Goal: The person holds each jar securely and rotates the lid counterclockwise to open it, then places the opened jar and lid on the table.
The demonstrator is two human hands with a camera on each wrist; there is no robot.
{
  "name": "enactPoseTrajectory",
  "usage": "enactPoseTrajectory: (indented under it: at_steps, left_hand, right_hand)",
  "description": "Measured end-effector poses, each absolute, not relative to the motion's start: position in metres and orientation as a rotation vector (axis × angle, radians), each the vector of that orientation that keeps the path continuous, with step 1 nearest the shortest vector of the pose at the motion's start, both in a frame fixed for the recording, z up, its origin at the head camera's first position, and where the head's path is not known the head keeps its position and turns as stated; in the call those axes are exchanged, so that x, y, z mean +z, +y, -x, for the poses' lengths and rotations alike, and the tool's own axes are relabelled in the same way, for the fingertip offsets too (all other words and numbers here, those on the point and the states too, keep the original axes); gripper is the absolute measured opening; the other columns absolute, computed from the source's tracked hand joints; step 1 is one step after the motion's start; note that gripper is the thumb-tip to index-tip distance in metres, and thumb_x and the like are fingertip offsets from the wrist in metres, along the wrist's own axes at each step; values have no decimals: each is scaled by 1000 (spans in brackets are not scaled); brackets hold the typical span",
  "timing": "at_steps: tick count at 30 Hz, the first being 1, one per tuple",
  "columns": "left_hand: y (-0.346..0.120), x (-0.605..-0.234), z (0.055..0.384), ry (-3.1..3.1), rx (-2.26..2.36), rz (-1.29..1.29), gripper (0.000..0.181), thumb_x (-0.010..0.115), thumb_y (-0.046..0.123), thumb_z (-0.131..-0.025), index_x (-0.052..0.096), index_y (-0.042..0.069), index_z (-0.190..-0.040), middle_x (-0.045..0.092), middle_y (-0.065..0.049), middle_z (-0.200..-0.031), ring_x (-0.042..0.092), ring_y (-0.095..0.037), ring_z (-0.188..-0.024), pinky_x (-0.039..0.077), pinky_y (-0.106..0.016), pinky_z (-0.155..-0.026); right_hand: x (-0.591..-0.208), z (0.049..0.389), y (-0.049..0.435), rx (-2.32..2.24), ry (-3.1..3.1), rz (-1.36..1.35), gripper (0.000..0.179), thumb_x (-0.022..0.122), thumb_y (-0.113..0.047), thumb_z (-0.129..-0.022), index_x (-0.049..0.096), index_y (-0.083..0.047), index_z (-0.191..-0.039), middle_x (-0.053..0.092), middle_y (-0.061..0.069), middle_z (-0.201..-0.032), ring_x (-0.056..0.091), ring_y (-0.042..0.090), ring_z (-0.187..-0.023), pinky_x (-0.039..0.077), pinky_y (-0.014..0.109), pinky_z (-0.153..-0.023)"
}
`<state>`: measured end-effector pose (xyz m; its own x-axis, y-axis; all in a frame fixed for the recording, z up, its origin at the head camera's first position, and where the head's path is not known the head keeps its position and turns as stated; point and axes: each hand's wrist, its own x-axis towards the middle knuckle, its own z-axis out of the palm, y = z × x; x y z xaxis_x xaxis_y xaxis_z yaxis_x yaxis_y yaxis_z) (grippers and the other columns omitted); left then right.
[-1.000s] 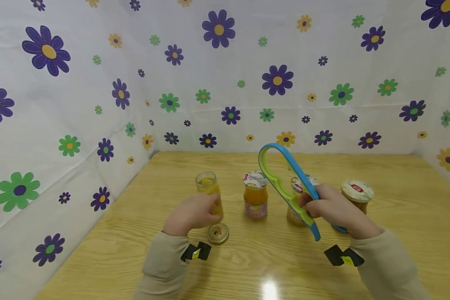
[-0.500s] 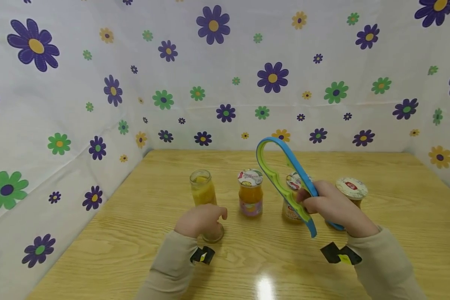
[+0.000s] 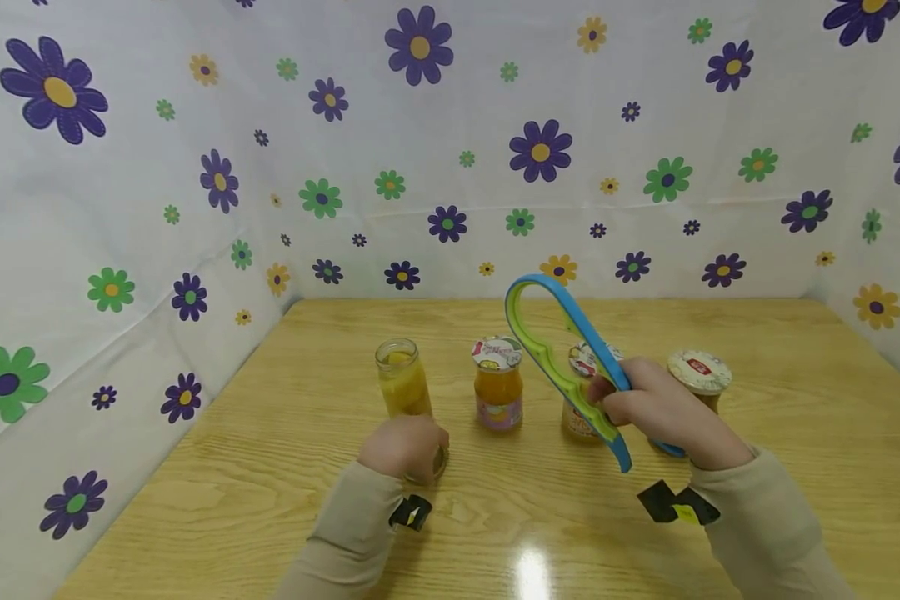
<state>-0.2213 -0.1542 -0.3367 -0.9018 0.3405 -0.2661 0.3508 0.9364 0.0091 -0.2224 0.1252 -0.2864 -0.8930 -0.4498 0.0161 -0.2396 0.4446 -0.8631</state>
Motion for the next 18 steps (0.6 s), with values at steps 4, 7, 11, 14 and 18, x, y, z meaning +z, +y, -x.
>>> enactPoseTrajectory:
  at_steps: [4, 7, 11, 14, 18]
  left_hand:
    - [-152, -339, 219, 2848, -106, -502, 28, 77, 7, -59, 60, 15, -79, 50, 1, -74, 44, -13, -64, 41, -29, -54]
    - [-151, -342, 218, 2868, -112, -484, 30, 78, 5, -57, 55, 15, -73, 49, -1, -74, 44, -15, -62, 39, -29, -52]
    - [-148, -345, 217, 2896, -133, -475, 37, 81, 5, -52, 53, 14, -74, 59, -11, -95, 53, -22, -69, 43, -33, -55]
    - [-147, -346, 216, 2923, -160, -485, 42, 82, 5, -49, 53, 13, -78, 56, -18, -111, 54, -23, -69, 45, -35, -56]
    - [-149, -347, 218, 2930, -141, -493, 38, 79, 2, -53, 51, 13, -77, 57, -15, -102, 47, -19, -60, 42, -33, -52]
  right_hand:
    - [-287, 223, 125, -1423, 2485, 611, 29, 44, 5, -70, 56, 13, -96, 56, 13, -84, 49, 21, -71, 41, 31, -63]
    - [-288, 223, 125, -1422, 2485, 618, 29, 45, 5, -70, 56, 13, -96, 57, 13, -85, 48, 21, -72, 41, 31, -63]
    - [-288, 223, 125, -1420, 2482, 620, 28, 45, 4, -71, 57, 12, -95, 58, 14, -87, 49, 22, -73, 42, 31, -63]
    - [-288, 223, 125, -1410, 2489, 632, 27, 45, 4, -71, 57, 12, -94, 58, 14, -86, 50, 22, -72, 42, 31, -63]
    - [-288, 223, 125, -1394, 2502, 644, 26, 45, 4, -71, 57, 11, -93, 58, 12, -82, 49, 20, -69, 42, 31, -63]
